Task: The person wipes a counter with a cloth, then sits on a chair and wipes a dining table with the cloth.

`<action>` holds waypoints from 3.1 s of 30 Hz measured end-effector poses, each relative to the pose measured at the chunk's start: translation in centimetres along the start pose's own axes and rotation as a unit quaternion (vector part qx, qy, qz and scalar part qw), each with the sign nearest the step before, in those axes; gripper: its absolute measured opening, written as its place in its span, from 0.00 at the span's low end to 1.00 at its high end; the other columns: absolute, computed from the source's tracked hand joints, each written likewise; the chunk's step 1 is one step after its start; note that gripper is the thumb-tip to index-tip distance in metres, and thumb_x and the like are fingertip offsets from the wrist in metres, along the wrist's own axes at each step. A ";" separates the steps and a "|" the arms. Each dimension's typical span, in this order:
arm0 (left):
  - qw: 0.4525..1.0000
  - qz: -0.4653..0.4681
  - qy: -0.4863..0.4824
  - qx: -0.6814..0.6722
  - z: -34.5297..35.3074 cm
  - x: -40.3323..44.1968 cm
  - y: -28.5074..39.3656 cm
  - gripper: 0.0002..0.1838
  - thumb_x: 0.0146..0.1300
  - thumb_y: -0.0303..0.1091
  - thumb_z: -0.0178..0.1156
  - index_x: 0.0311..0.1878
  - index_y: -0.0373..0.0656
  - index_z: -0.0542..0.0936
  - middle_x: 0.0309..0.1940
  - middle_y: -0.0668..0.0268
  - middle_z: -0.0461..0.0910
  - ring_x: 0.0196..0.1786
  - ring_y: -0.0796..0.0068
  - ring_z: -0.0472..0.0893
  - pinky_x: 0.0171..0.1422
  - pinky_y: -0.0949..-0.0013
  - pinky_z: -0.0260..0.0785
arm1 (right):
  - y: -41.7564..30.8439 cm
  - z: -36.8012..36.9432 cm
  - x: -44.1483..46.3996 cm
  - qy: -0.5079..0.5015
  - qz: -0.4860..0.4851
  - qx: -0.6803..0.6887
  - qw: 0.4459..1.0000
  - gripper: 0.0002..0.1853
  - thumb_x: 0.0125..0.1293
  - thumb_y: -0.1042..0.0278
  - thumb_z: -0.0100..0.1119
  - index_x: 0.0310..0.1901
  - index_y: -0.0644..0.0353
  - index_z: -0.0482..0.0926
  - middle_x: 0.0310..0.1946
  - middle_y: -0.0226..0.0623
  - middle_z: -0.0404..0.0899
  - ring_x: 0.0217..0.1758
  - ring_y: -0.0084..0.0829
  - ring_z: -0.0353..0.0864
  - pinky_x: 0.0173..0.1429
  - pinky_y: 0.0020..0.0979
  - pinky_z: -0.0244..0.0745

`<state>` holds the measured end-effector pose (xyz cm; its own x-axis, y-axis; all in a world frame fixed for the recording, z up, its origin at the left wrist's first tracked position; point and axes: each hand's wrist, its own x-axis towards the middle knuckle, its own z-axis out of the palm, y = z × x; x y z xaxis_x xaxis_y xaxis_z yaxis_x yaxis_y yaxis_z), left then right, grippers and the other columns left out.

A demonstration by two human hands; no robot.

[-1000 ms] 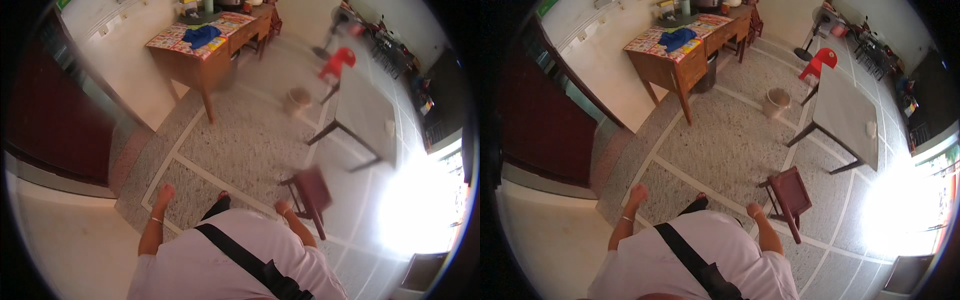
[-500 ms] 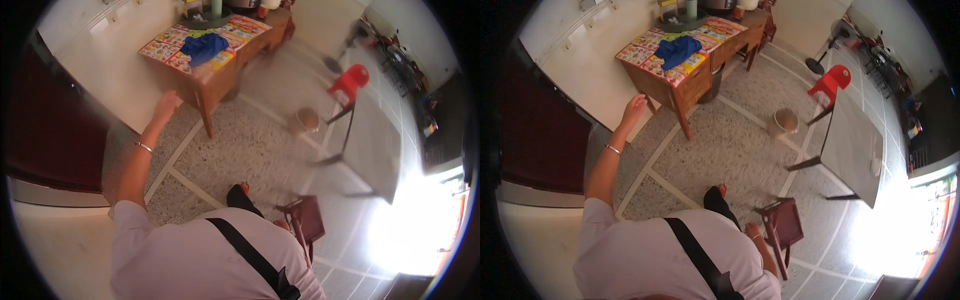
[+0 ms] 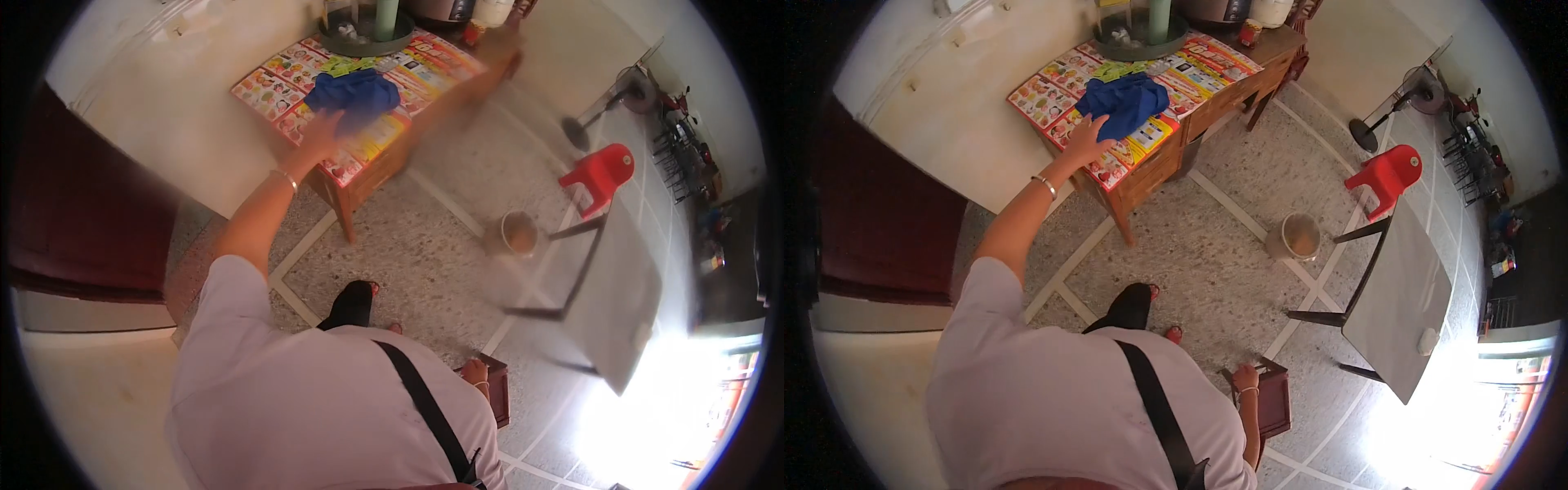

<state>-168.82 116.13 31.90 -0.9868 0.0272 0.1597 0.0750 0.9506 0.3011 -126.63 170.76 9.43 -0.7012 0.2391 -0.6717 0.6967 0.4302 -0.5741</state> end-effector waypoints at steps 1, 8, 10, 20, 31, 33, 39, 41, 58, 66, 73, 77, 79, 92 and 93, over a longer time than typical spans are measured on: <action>1.000 -0.005 -0.009 0.011 -0.2 1.3 0.5 0.40 0.55 0.51 0.63 0.67 0.46 0.60 0.66 0.39 0.53 0.64 0.40 0.61 0.67 0.52 0.55 | 0.7 0.7 0.4 -0.021 -0.100 -0.307 0.946 0.11 0.67 0.66 0.46 0.38 0.60 0.79 0.26 0.33 0.77 0.21 0.27 0.74 0.25 0.30 0.71; 0.998 0.019 -0.054 -0.013 2.6 8.2 -1.6 0.45 0.51 0.51 0.66 0.69 0.49 0.56 0.67 0.39 0.50 0.63 0.39 0.62 0.63 0.53 0.62 | 5.5 2.4 1.1 -0.013 -0.067 -0.272 0.960 0.10 0.66 0.66 0.48 0.38 0.60 0.78 0.27 0.33 0.77 0.23 0.27 0.74 0.25 0.30 0.71; 0.997 0.011 -0.081 0.013 1.8 8.5 -1.3 0.44 0.51 0.49 0.67 0.68 0.49 0.58 0.66 0.41 0.53 0.61 0.39 0.64 0.62 0.53 0.63 | 5.4 2.5 1.0 -0.014 -0.051 -0.243 0.969 0.10 0.66 0.66 0.48 0.38 0.60 0.78 0.27 0.33 0.77 0.23 0.27 0.74 0.25 0.30 0.71; 0.986 0.017 0.066 -0.151 2.2 8.6 -2.5 0.15 0.56 0.34 0.58 0.46 0.38 0.73 0.41 0.56 0.73 0.49 0.56 0.73 0.50 0.60 0.67 | 2.8 2.7 3.6 -0.012 0.006 0.116 0.993 0.09 0.63 0.66 0.51 0.38 0.60 0.77 0.28 0.33 0.77 0.26 0.27 0.74 0.26 0.30 0.71; 0.914 -0.055 0.211 -0.341 -10.0 3.6 -2.2 0.12 0.60 0.36 0.58 0.44 0.41 0.77 0.34 0.63 0.78 0.37 0.76 0.75 0.42 0.71 0.68 | 2.8 4.6 6.2 -0.010 -0.173 -0.493 0.852 0.16 0.60 0.56 0.50 0.40 0.58 0.79 0.32 0.46 0.80 0.42 0.44 0.80 0.43 0.41 0.76; 0.957 -0.024 0.248 -0.145 -7.7 4.0 -3.9 0.18 0.60 0.41 0.58 0.52 0.45 0.75 0.44 0.55 0.76 0.47 0.64 0.75 0.50 0.65 0.67 | 3.0 4.8 5.6 -0.023 -0.186 -0.494 0.849 0.15 0.60 0.56 0.50 0.39 0.58 0.79 0.33 0.46 0.80 0.43 0.43 0.80 0.45 0.41 0.76; 0.998 -0.049 0.010 0.040 0.5 5.0 -4.0 0.36 0.59 0.65 0.49 0.68 0.61 0.61 0.69 0.45 0.48 0.70 0.44 0.52 0.70 0.44 0.46 | 6.3 5.9 6.7 0.021 -0.154 -0.297 0.942 0.15 0.59 0.57 0.51 0.37 0.59 0.80 0.35 0.44 0.80 0.41 0.41 0.80 0.46 0.39 0.75; 0.996 -0.060 -0.015 0.070 2.6 4.7 -2.9 0.36 0.59 0.66 0.48 0.68 0.62 0.62 0.70 0.47 0.48 0.71 0.44 0.50 0.69 0.41 0.43 | 11.1 6.1 9.0 0.049 -0.306 -0.408 0.859 0.14 0.57 0.60 0.52 0.38 0.60 0.81 0.36 0.45 0.81 0.39 0.42 0.80 0.43 0.38 0.75; 0.960 0.171 0.000 -0.221 8.1 -3.4 10.1 0.20 0.55 0.39 0.63 0.51 0.46 0.77 0.45 0.52 0.72 0.52 0.51 0.71 0.54 0.57 0.64 | 5.6 4.5 7.2 -0.024 -0.147 -0.338 0.929 0.14 0.56 0.60 0.53 0.38 0.59 0.81 0.36 0.44 0.81 0.40 0.42 0.80 0.44 0.38 0.75; 0.897 0.156 0.136 -0.389 -4.5 -0.8 8.0 0.21 0.55 0.38 0.64 0.50 0.37 0.76 0.43 0.56 0.75 0.47 0.60 0.75 0.54 0.63 0.66 | 4.1 4.5 8.4 -0.039 -0.139 -0.334 0.931 0.13 0.56 0.60 0.54 0.37 0.59 0.81 0.36 0.44 0.81 0.40 0.41 0.80 0.45 0.38 0.74; 0.980 0.038 0.127 -0.146 -5.5 2.7 -0.4 0.21 0.56 0.37 0.62 0.53 0.45 0.75 0.53 0.51 0.70 0.54 0.53 0.71 0.57 0.57 0.64 | 1.7 4.4 10.4 -0.044 -0.138 -0.333 0.932 0.13 0.55 0.60 0.55 0.37 0.59 0.81 0.36 0.44 0.81 0.40 0.41 0.80 0.45 0.38 0.74; 0.993 0.051 0.105 0.001 2.7 1.8 -5.5 0.23 0.55 0.43 0.61 0.56 0.54 0.74 0.59 0.47 0.64 0.62 0.48 0.64 0.64 0.50 0.56 | -0.3 4.7 11.8 -0.044 -0.138 -0.331 0.933 0.13 0.55 0.60 0.55 0.37 0.58 0.81 0.36 0.44 0.81 0.40 0.41 0.80 0.45 0.38 0.74; 0.992 0.045 0.115 0.013 3.0 1.7 -5.6 0.24 0.55 0.45 0.61 0.56 0.55 0.74 0.60 0.47 0.63 0.63 0.47 0.62 0.64 0.49 0.54 | -1.5 5.0 12.6 -0.039 -0.137 -0.328 0.934 0.13 0.55 0.60 0.55 0.37 0.58 0.81 0.36 0.44 0.81 0.41 0.41 0.80 0.46 0.38 0.74; 0.995 -0.001 0.099 -0.007 2.3 1.8 -5.0 0.23 0.54 0.43 0.62 0.54 0.53 0.75 0.60 0.50 0.64 0.62 0.51 0.64 0.63 0.52 0.56 | -6.5 3.9 20.3 -0.062 -0.165 -0.345 0.922 0.13 0.54 0.60 0.56 0.37 0.58 0.81 0.36 0.44 0.81 0.41 0.41 0.80 0.46 0.38 0.74; 0.993 -0.003 0.120 -0.006 2.5 1.8 -4.9 0.22 0.54 0.41 0.62 0.53 0.52 0.76 0.59 0.51 0.65 0.61 0.51 0.64 0.62 0.53 0.56 | -6.6 3.6 21.2 -0.067 -0.172 -0.350 0.918 0.13 0.54 0.60 0.56 0.37 0.58 0.81 0.36 0.44 0.81 0.41 0.41 0.80 0.47 0.38 0.74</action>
<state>-171.37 112.28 28.34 -0.9249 -0.0535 0.3763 0.0728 0.9468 0.3136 -145.56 169.86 -2.69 -0.8036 -0.1049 -0.5859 0.1360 0.9260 -0.3523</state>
